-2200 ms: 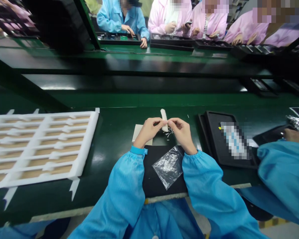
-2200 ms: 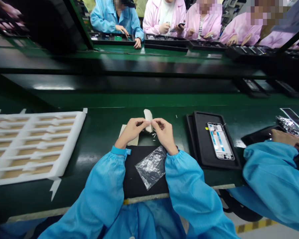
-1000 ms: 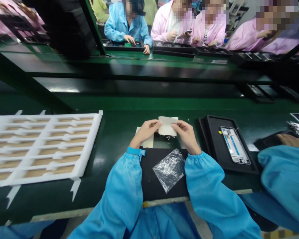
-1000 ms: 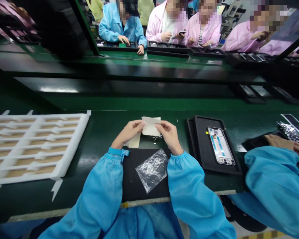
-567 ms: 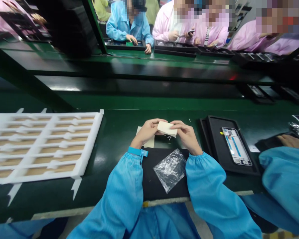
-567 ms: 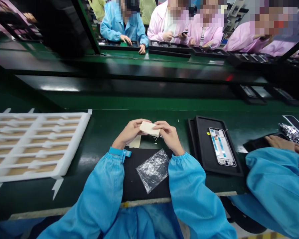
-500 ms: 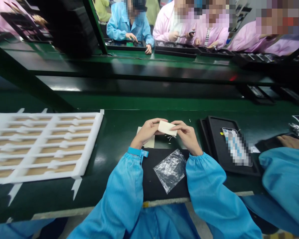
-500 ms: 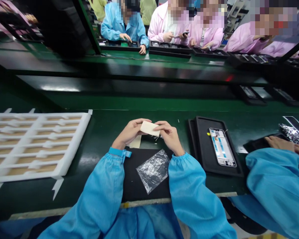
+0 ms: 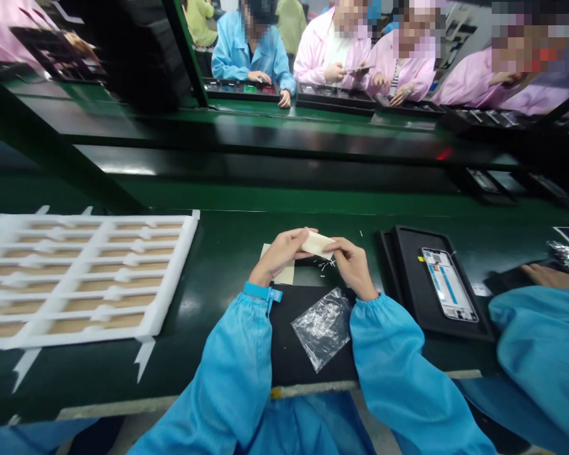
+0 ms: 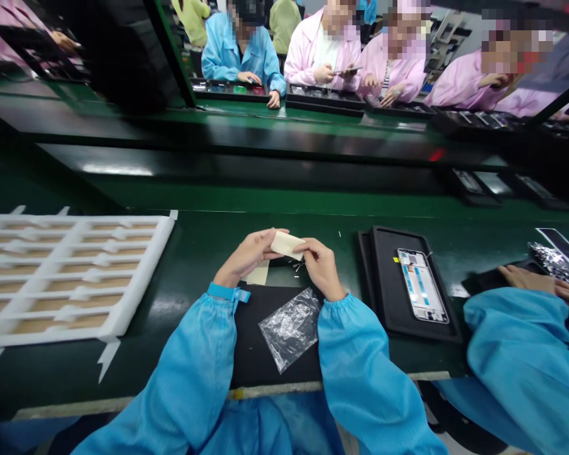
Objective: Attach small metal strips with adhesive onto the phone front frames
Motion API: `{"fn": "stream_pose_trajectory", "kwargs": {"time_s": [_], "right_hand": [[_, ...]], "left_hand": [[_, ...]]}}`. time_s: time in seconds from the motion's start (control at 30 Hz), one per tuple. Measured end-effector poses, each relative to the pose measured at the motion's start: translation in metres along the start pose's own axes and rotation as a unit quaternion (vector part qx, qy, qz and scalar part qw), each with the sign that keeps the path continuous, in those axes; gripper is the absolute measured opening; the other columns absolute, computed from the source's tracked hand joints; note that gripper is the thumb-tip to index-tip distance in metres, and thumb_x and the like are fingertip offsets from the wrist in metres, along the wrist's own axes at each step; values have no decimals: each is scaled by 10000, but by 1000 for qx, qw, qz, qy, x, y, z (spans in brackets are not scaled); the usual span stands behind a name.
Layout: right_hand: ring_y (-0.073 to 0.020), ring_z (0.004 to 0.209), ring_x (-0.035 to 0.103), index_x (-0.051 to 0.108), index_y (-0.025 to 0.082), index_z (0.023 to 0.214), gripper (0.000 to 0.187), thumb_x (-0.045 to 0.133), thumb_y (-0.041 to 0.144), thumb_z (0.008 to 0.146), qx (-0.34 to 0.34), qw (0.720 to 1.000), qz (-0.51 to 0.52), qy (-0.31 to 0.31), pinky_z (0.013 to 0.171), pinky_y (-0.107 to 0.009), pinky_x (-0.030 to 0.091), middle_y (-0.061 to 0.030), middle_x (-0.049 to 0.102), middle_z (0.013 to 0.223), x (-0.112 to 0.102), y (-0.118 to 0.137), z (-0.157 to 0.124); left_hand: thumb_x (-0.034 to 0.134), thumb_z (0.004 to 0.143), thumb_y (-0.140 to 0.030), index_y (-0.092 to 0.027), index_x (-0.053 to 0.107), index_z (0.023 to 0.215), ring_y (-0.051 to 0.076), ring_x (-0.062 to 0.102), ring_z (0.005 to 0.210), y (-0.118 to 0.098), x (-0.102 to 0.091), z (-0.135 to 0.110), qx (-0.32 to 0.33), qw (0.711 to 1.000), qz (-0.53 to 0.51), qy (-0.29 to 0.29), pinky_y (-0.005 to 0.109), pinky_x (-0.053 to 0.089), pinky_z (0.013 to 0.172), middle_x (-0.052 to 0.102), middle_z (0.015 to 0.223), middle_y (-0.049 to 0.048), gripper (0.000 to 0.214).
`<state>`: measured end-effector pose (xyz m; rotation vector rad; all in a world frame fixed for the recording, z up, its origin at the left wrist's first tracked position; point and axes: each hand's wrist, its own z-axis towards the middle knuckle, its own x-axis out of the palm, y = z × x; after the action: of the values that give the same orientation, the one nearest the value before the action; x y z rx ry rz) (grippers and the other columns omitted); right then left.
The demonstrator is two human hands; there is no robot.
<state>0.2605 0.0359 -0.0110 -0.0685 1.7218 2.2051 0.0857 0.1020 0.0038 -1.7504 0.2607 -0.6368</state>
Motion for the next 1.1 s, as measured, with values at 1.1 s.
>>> {"fn": "stream_pose_trajectory", "kwargs": {"time_s": [1.1], "right_hand": [[-247,808,661,734,285,826,248,560,449,890,-63,971,-91,-210,726,-358,525,-34,725,843,-23,68,10]], "left_hand": [[451,910,-554,-194,533,681,128,459,439,-2,-18,1,207,927,127,-287,225,374,474,496,465,-40,434]]}}
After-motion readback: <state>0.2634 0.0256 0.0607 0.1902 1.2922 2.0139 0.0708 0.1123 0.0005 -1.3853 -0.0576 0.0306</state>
